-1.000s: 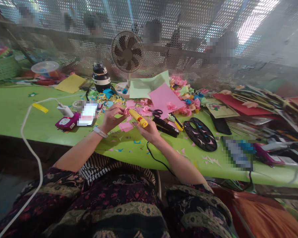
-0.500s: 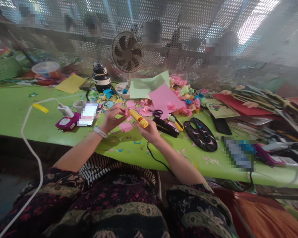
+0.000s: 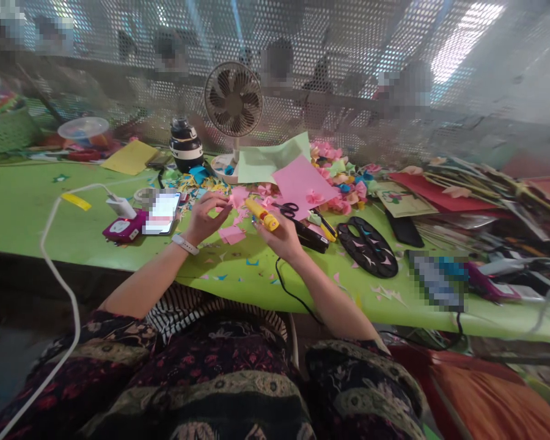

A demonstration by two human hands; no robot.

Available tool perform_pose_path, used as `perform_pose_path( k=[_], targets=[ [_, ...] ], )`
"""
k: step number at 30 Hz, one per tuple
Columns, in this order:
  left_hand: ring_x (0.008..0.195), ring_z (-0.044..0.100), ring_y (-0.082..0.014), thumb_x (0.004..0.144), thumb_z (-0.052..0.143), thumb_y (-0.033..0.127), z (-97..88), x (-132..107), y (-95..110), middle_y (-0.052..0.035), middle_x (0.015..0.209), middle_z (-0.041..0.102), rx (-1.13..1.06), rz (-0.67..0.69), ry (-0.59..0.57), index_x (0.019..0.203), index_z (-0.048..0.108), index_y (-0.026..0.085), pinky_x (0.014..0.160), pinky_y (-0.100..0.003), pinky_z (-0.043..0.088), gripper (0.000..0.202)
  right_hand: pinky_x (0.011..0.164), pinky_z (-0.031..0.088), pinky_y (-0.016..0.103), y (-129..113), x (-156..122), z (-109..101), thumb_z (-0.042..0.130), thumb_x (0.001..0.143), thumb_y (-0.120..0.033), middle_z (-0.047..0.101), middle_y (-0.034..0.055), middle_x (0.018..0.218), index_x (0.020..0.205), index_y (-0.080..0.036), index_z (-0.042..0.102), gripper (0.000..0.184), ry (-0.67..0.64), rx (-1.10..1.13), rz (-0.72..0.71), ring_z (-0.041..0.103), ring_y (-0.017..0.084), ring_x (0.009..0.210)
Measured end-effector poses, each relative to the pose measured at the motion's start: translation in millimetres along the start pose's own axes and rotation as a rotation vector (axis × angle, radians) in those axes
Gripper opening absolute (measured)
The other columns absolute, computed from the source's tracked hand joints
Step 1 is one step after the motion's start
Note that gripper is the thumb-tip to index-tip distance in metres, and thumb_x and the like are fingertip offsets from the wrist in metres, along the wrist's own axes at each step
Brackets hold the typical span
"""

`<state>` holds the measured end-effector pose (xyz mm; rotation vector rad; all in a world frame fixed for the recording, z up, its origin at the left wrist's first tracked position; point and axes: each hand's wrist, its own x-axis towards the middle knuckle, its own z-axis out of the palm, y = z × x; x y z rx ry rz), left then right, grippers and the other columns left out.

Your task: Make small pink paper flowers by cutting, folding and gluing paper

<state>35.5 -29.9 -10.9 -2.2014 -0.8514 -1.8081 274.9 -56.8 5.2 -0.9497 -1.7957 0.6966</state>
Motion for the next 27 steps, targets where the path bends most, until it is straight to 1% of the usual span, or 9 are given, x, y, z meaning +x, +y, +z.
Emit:
perform_pose_path(
  k=[3,5,9,10,13,16,19,23,27],
  targets=[
    [0.086,0.069,-0.0176,0.093,0.066,0.025,-1.1,0.3,-0.9,-0.0051,0.088,0.071,0.012,-0.037,-0.015,0.081,0.064,0.019,0.079,-0.035,0.058,0.014,0.068,0.057,0.034,-7.7,5.5,-22.3,0.074,0.083,-0.045,0.068,0.0044,0.085,0.087,-0.021,0.066,0.025,0.24,0.002,-0.033,0.065,0.018,0.073],
    [0.087,0.069,-0.018,0.093,0.066,0.026,-1.7,0.2,-1.0,-0.0052,0.088,0.071,0.021,-0.068,-0.023,0.081,0.064,0.019,0.08,-0.036,0.059,0.014,0.072,0.059,0.035,-12.0,6.6,-44.7,0.075,0.081,-0.047,0.07,0.0051,0.088,0.092,-0.021,0.066,0.029,0.392,-0.004,-0.052,0.067,0.019,0.077],
    [0.085,0.068,-0.0177,0.093,0.065,0.028,-2.4,0.0,-0.2,-0.0059,0.087,0.069,0.012,-0.108,-0.033,0.084,0.065,0.019,0.075,-0.033,0.059,0.013,0.08,0.058,0.04,-6.7,-8.4,-105.9,0.072,0.076,-0.056,0.073,0.0074,0.092,0.094,-0.02,0.067,0.04,0.512,-0.187,0.07,0.069,0.024,0.086],
    [0.084,0.068,-0.0174,0.093,0.066,0.029,-2.3,-0.1,0.0,-0.0058,0.087,0.069,0.009,-0.115,-0.026,0.085,0.065,0.018,0.073,-0.032,0.059,0.013,0.079,0.057,0.041,-2.3,-15.6,-122.8,0.072,0.075,-0.057,0.073,0.0075,0.09,0.092,-0.02,0.068,0.041,0.503,-0.287,0.149,0.069,0.026,0.085],
    [0.081,0.067,-0.0165,0.093,0.067,0.03,-1.4,-0.4,0.0,-0.0055,0.088,0.068,0.001,-0.134,0.001,0.086,0.066,0.018,0.07,-0.031,0.059,0.014,0.076,0.052,0.04,14.6,-38.6,-168.0,0.076,0.07,-0.053,0.07,0.0086,0.079,0.08,-0.019,0.068,0.036,0.296,-0.784,0.45,0.067,0.03,0.083],
    [0.082,0.068,-0.017,0.093,0.066,0.032,-0.2,-0.6,-0.6,-0.0051,0.088,0.068,0.008,-0.144,-0.007,0.084,0.066,0.019,0.07,-0.032,0.059,0.016,0.077,0.049,0.038,33.0,-54.1,-193.9,0.073,0.073,-0.051,0.072,0.0135,0.091,0.087,-0.017,0.071,0.036,0.188,-1.066,0.586,0.066,0.032,0.093],
    [0.085,0.068,-0.0184,0.094,0.065,0.035,0.0,-0.8,-2.1,-0.0052,0.087,0.068,0.003,-0.139,-0.021,0.082,0.066,0.02,0.073,-0.034,0.059,0.019,0.077,0.049,0.037,50.6,-59.0,-199.2,0.073,0.072,-0.052,0.072,0.0161,0.1,0.099,-0.016,0.073,0.045,0.108,-1.151,0.642,0.065,0.032,0.099],
    [0.084,0.067,-0.0179,0.094,0.065,0.038,-0.8,-1.9,-5.9,-0.005,0.087,0.067,-0.006,-0.18,0.007,0.082,0.065,0.02,0.075,-0.035,0.059,0.022,0.08,0.048,0.037,68.1,-60.0,-196.3,0.072,0.072,-0.052,0.072,0.0151,0.107,0.108,-0.016,0.074,0.051,0.007,-1.155,0.611,0.066,0.031,0.101],
    [0.083,0.066,-0.0159,0.095,0.065,0.039,-0.5,-2.8,-9.8,-0.005,0.089,0.066,0.009,-0.239,0.049,0.083,0.065,0.02,0.072,-0.031,0.058,0.023,0.08,0.049,0.038,66.1,-61.2,-200.6,0.071,0.073,-0.048,0.074,0.0139,0.106,0.109,-0.017,0.075,0.048,-0.098,-1.13,0.617,0.067,0.031,0.098]
  ],
)
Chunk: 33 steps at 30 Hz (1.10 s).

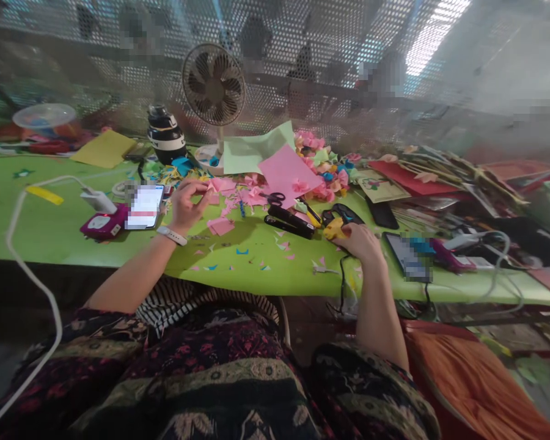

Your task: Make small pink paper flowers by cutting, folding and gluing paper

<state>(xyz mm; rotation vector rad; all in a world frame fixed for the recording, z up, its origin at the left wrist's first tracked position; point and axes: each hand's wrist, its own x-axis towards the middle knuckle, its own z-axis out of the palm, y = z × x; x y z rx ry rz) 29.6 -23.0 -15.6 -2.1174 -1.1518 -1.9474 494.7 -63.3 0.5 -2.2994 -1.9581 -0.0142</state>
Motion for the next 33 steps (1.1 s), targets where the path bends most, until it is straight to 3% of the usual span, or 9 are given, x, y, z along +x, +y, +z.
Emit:
perform_pose_path(
  k=[2,4,6,8,10,13,17,25,33],
  targets=[
    [0.082,0.066,-0.0155,0.094,0.066,0.038,0.7,0.2,-0.9,-0.0052,0.09,0.065,0.002,-0.008,0.011,0.083,0.066,0.019,0.071,-0.03,0.058,0.022,0.078,0.048,0.039,-5.3,-4.0,-10.0,0.07,0.074,-0.045,0.074,0.0144,0.106,0.105,-0.017,0.076,0.042,0.018,-0.012,-0.008,0.067,0.033,0.097],
    [0.081,0.066,-0.0152,0.094,0.066,0.036,1.4,0.2,-1.2,-0.0053,0.089,0.065,-0.008,-0.005,0.017,0.083,0.066,0.019,0.07,-0.029,0.059,0.02,0.079,0.048,0.04,-22.5,-9.3,-22.0,0.066,0.079,-0.042,0.074,0.0154,0.105,0.102,-0.018,0.076,0.035,0.124,0.008,-0.028,0.066,0.033,0.097],
    [0.08,0.065,-0.0148,0.092,0.067,0.033,1.7,-0.1,-1.3,-0.0051,0.089,0.065,-0.024,-0.007,0.007,0.084,0.066,0.018,0.07,-0.029,0.059,0.017,0.079,0.048,0.039,-54.1,-14.5,-31.7,0.059,0.088,-0.04,0.075,0.0133,0.104,0.105,-0.02,0.075,0.031,0.242,0.118,-0.113,0.067,0.03,0.095],
    [0.08,0.065,-0.0147,0.09,0.069,0.031,1.6,-0.8,-1.8,-0.0052,0.09,0.065,-0.037,-0.026,-0.01,0.085,0.066,0.018,0.071,-0.029,0.06,0.014,0.082,0.049,0.037,-97.5,-17.9,-35.8,0.057,0.092,-0.035,0.076,0.0102,0.105,0.103,-0.022,0.076,0.026,0.238,0.239,-0.317,0.067,0.027,0.094],
    [0.082,0.066,-0.0152,0.088,0.071,0.031,1.6,-1.9,-2.9,-0.0057,0.093,0.065,-0.045,-0.06,-0.022,0.087,0.065,0.018,0.074,-0.031,0.062,0.014,0.086,0.05,0.037,-145.5,-18.6,-33.6,0.056,0.095,-0.03,0.076,0.0082,0.108,0.102,-0.023,0.077,0.023,0.141,0.3,-0.545,0.068,0.025,0.097],
    [0.082,0.066,-0.0154,0.085,0.071,0.029,1.9,-3.8,-4.9,-0.0059,0.096,0.065,-0.057,-0.111,-0.036,0.092,0.063,0.019,0.075,-0.032,0.062,0.014,0.087,0.05,0.036,-209.4,-14.1,-22.2,0.056,0.096,-0.02,0.075,0.0098,0.116,0.11,-0.021,0.076,0.024,-0.05,0.228,-0.735,0.067,0.026,0.105],
    [0.083,0.065,-0.0145,0.086,0.066,0.024,2.0,-4.9,-5.6,-0.0057,0.098,0.066,-0.086,-0.165,-0.067,0.1,0.058,0.02,0.073,-0.03,0.06,0.017,0.084,0.05,0.033,-258.8,-1.5,-2.7,0.057,0.097,-0.016,0.071,0.0092,0.128,0.121,-0.022,0.073,0.03,-0.166,0.185,-0.856,0.067,0.025,0.108],
    [0.092,0.068,-0.0187,0.085,0.066,0.023,3.0,-5.8,-8.2,-0.0079,0.102,0.067,-0.162,-0.2,-0.083,0.11,0.052,0.022,0.076,-0.033,0.06,0.029,0.069,0.044,0.03,-276.5,8.6,13.5,0.059,0.088,-0.009,0.075,0.0126,0.111,0.101,-0.016,0.076,0.022,-0.219,0.075,-0.85,0.069,0.026,0.098],
    [0.096,0.069,-0.0194,0.088,0.068,0.027,7.5,-7.9,-13.3,-0.0085,0.105,0.067,-0.123,-0.247,-0.084,0.11,0.052,0.023,0.077,-0.035,0.062,0.027,0.082,0.048,0.031,-266.2,16.6,15.2,0.061,0.082,-0.007,0.078,0.0071,0.094,0.084,-0.016,0.076,0.018,-0.173,0.42,-0.738,0.068,0.02,0.089]
  ],
)
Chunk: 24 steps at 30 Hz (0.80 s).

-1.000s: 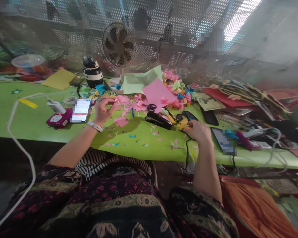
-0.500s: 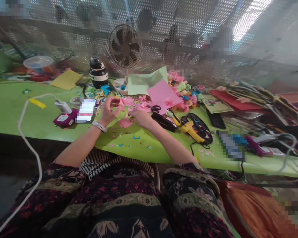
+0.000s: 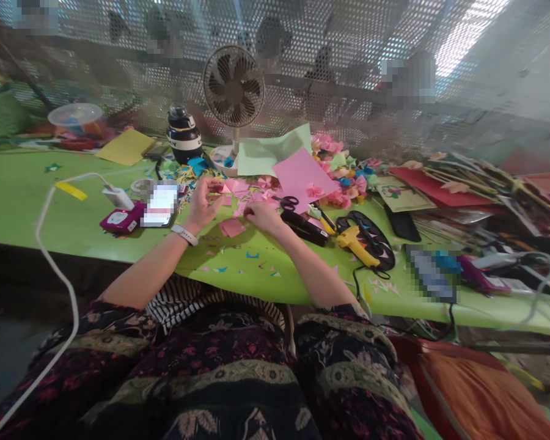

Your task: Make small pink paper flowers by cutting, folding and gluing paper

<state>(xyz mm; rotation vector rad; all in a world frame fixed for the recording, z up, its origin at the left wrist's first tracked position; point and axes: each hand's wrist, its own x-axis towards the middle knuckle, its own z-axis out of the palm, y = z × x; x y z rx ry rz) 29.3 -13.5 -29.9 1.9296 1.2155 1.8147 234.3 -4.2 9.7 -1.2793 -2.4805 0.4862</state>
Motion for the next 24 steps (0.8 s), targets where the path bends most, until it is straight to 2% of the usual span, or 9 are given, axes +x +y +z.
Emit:
perform_pose_path(
  k=[3,6,8,11,14,17,20,24],
  targets=[
    [0.091,0.068,-0.0163,0.09,0.066,0.026,-0.2,-1.0,2.2,-0.0069,0.104,0.066,0.009,0.024,-0.025,0.105,0.054,0.022,0.075,-0.031,0.062,0.019,0.078,0.051,0.032,2.5,1.8,-0.4,0.066,0.077,-0.009,0.076,0.0039,0.083,0.076,-0.018,0.074,0.012,0.091,0.285,0.051,0.067,0.018,0.078],
    [0.088,0.068,-0.0142,0.093,0.064,0.029,0.5,-2.2,2.5,-0.0054,0.102,0.066,0.005,0.037,-0.046,0.1,0.055,0.022,0.072,-0.027,0.061,0.014,0.067,0.052,0.029,-3.0,2.8,0.6,0.074,0.075,-0.017,0.072,0.0,0.073,0.074,-0.019,0.071,0.004,0.161,0.75,0.129,0.064,0.013,0.064],
    [0.088,0.07,-0.0144,0.095,0.064,0.033,1.9,-2.5,1.0,-0.0051,0.099,0.066,-0.032,0.036,-0.049,0.102,0.054,0.022,0.073,-0.027,0.061,0.016,0.061,0.05,0.025,-9.9,1.6,1.5,0.081,0.071,-0.024,0.07,-0.0017,0.07,0.076,-0.02,0.069,0.014,0.2,1.027,0.187,0.062,0.011,0.061],
    [0.089,0.072,-0.0156,0.097,0.062,0.038,3.9,-1.7,-0.9,-0.0054,0.097,0.065,-0.119,0.043,-0.062,0.106,0.053,0.022,0.076,-0.029,0.061,0.02,0.058,0.05,0.022,-20.3,-2.2,3.0,0.087,0.065,-0.027,0.068,-0.0034,0.071,0.077,-0.02,0.067,0.025,0.223,1.26,0.246,0.061,0.009,0.06],
    [0.087,0.072,-0.016,0.098,0.06,0.036,3.8,-1.1,1.9,-0.0057,0.094,0.066,-0.136,0.088,-0.102,0.098,0.058,0.021,0.075,-0.03,0.061,0.015,0.058,0.049,0.02,-26.5,-4.9,5.6,0.088,0.062,-0.026,0.066,-0.0054,0.07,0.076,-0.02,0.065,0.027,0.263,1.361,0.287,0.06,0.007,0.06],
    [0.089,0.07,-0.0177,0.095,0.062,0.028,2.5,-3.0,9.7,-0.0067,0.093,0.069,-0.052,0.144,-0.113,0.09,0.065,0.02,0.078,-0.034,0.062,0.01,0.058,0.048,0.02,-28.0,-4.9,10.3,0.087,0.062,-0.028,0.066,-0.006,0.07,0.078,-0.021,0.065,0.028,0.317,1.384,0.308,0.061,0.007,0.061],
    [0.095,0.07,-0.0197,0.09,0.066,0.023,2.3,-7.5,17.5,-0.0091,0.1,0.07,-0.04,0.152,-0.124,0.093,0.071,0.019,0.081,-0.036,0.064,0.007,0.058,0.046,0.02,-27.8,-4.5,15.5,0.088,0.062,-0.032,0.066,-0.0059,0.072,0.08,-0.022,0.066,0.031,0.36,1.389,0.287,0.061,0.007,0.063],
    [0.097,0.071,-0.0209,0.086,0.073,0.026,3.2,-12.5,21.8,-0.0118,0.106,0.068,-0.088,0.128,-0.182,0.099,0.072,0.017,0.084,-0.039,0.066,0.016,0.06,0.047,0.022,-27.4,-5.7,20.0,0.09,0.064,-0.04,0.065,-0.0056,0.072,0.082,-0.023,0.065,0.035,0.384,1.34,0.214,0.06,0.007,0.062]
  ],
)
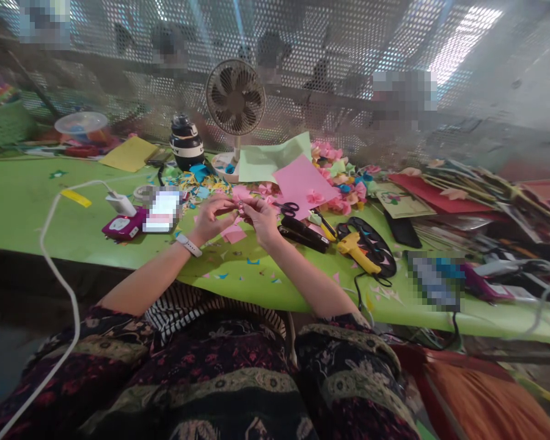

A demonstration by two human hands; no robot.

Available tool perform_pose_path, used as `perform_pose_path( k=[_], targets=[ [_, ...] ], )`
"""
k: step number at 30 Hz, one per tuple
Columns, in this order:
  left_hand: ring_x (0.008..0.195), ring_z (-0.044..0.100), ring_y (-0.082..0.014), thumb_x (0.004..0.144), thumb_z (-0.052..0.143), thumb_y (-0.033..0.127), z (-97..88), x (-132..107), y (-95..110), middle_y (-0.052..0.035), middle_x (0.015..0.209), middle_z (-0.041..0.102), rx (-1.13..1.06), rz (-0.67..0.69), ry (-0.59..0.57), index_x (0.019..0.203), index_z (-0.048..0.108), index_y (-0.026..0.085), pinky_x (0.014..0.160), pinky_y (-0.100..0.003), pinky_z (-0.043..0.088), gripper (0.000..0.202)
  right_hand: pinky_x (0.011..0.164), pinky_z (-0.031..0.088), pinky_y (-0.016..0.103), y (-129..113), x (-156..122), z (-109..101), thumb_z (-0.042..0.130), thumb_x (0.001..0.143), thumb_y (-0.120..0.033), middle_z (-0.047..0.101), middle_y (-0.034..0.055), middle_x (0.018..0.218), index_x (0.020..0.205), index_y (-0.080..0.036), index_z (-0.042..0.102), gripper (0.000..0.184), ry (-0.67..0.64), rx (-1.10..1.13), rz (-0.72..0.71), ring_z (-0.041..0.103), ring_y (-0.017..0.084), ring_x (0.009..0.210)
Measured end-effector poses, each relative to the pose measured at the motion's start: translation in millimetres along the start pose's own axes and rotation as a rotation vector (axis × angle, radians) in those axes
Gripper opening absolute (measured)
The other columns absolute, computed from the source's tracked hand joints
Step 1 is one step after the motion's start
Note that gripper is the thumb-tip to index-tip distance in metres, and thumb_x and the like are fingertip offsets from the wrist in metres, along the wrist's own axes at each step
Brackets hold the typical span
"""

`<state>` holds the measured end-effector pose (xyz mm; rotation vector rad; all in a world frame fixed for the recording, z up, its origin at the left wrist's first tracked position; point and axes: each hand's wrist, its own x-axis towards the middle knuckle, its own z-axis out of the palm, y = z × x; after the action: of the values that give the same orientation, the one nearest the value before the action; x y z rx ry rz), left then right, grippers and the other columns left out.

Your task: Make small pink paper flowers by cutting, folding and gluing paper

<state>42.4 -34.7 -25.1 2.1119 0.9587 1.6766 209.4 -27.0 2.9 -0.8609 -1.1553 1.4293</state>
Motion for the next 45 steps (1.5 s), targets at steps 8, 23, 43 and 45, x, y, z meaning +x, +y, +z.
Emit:
perform_pose_path(
  k=[8,23,43,45],
  targets=[
    [0.095,0.071,-0.0186,0.087,0.074,0.034,2.5,-0.2,-0.3,-0.011,0.106,0.068,0.03,0.019,0.05,0.097,0.072,0.017,0.081,-0.035,0.066,0.02,0.059,0.046,0.022,2.8,0.0,0.4,0.088,0.064,-0.042,0.069,-0.0038,0.073,0.083,-0.023,0.066,0.035,-0.001,-0.029,-0.041,0.062,0.009,0.062],
    [0.098,0.071,-0.0217,0.094,0.068,0.039,-0.8,2.9,-5.5,-0.0121,0.103,0.071,0.083,0.082,0.078,0.103,0.075,0.016,0.082,-0.036,0.064,0.026,0.065,0.058,0.025,8.2,2.3,-0.1,0.086,0.069,-0.046,0.072,-0.0025,0.08,0.089,-0.022,0.064,0.038,-0.054,-0.076,-0.102,0.071,0.013,0.071],
    [0.093,0.071,-0.0165,0.094,0.066,0.024,-2.5,3.0,-7.0,-0.01,0.102,0.069,-0.006,0.09,0.056,0.103,0.075,0.015,0.077,-0.027,0.065,0.015,0.077,0.062,0.035,4.4,4.8,-12.7,0.062,0.09,-0.031,0.076,0.0078,0.096,0.104,-0.02,0.066,0.019,-0.145,-0.709,-0.634,0.073,0.019,0.08],
    [0.093,0.071,-0.0163,0.094,0.066,0.024,-2.7,3.3,-6.7,-0.0098,0.101,0.069,0.005,0.089,0.049,0.103,0.074,0.016,0.076,-0.026,0.065,0.015,0.076,0.061,0.035,3.4,4.2,-13.4,0.062,0.089,-0.028,0.076,0.0082,0.096,0.105,-0.02,0.066,0.018,-0.149,-0.75,-0.658,0.073,0.019,0.079]
  ],
)
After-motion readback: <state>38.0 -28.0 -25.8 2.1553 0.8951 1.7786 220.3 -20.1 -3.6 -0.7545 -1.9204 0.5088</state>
